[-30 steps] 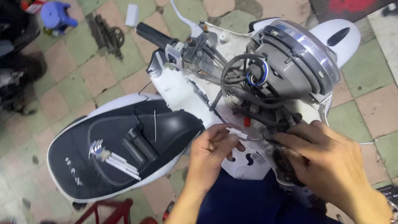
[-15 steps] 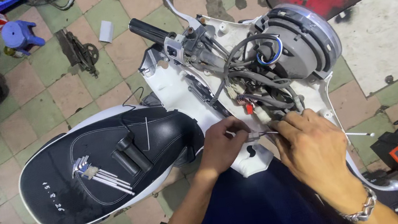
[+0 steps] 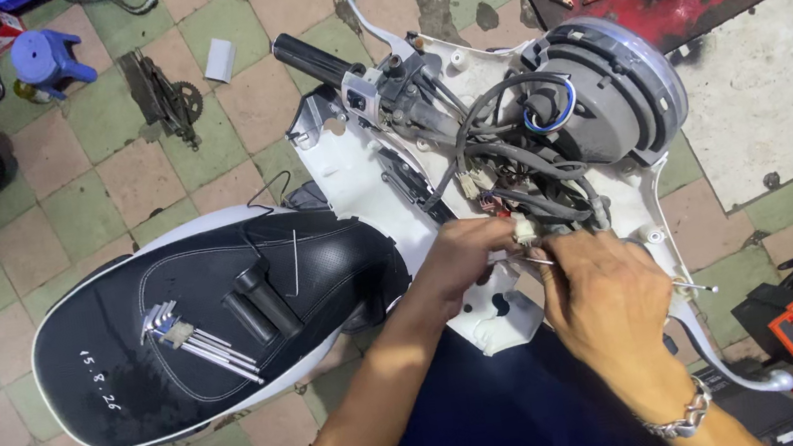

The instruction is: The person works on the handlebar assembly of a white scooter, manipulating wires and connectors near the headlight. They use a screwdriver to adjust components on the handlebar grip and throttle assembly, occasionally moving between the scooter and a nearby workbench.

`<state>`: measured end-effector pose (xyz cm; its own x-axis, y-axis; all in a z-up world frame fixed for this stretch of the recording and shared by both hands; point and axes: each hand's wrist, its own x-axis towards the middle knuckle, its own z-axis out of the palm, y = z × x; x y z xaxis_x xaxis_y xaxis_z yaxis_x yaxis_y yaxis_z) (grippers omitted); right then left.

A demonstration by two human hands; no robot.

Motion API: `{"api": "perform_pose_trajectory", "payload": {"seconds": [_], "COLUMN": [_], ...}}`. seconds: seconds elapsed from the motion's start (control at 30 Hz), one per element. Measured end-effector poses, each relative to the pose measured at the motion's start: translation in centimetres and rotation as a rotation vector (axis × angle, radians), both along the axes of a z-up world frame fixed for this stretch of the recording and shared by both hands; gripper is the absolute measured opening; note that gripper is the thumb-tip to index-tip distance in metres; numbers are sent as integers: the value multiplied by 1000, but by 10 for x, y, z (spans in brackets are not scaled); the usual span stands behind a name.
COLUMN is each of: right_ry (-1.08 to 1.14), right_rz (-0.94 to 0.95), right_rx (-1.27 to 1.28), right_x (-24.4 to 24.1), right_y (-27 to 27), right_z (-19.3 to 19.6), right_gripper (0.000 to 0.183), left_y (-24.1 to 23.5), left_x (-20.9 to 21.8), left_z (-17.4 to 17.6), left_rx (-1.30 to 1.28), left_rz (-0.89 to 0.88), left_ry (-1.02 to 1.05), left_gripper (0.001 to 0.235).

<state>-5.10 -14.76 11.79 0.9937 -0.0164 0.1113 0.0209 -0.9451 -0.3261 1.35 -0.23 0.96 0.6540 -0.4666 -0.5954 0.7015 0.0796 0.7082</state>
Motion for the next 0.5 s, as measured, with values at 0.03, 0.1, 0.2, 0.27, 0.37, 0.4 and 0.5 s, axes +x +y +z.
{"api": "perform_pose_trajectory", "payload": {"seconds": [0.03, 0.1, 0.2, 0.27, 0.37, 0.4, 0.5], "right_ry": [-1, 23, 107, 185, 221, 228, 349], "right_rz": [6, 6, 3, 22, 89, 114, 118], "right_rx": [-19, -54, -100, -131, -79, -106, -214], "right_x": [1, 2, 5, 8, 15, 18, 31], "right_y": [0, 0, 0, -3, -4, 0, 7], "right_z": [-1, -3, -1, 5, 14, 15, 10], "right_gripper": [13, 14, 17, 17, 28, 31, 37], "left_y": [2, 2, -1, -1, -1, 2, 6], "left_x": [-1, -4, -7, -8, -1, 3, 21], "left_z": [-2, -4, -2, -3, -18, -24, -36], "left_rx": [-61, -149, -176, -130, -97, -106, -97], "left_rz": [46, 125, 177, 144, 119, 48, -126], "left_ry": [106, 225, 266, 305, 289, 284, 264], "left_gripper": [25, 24, 26, 26, 24, 25, 29]}}
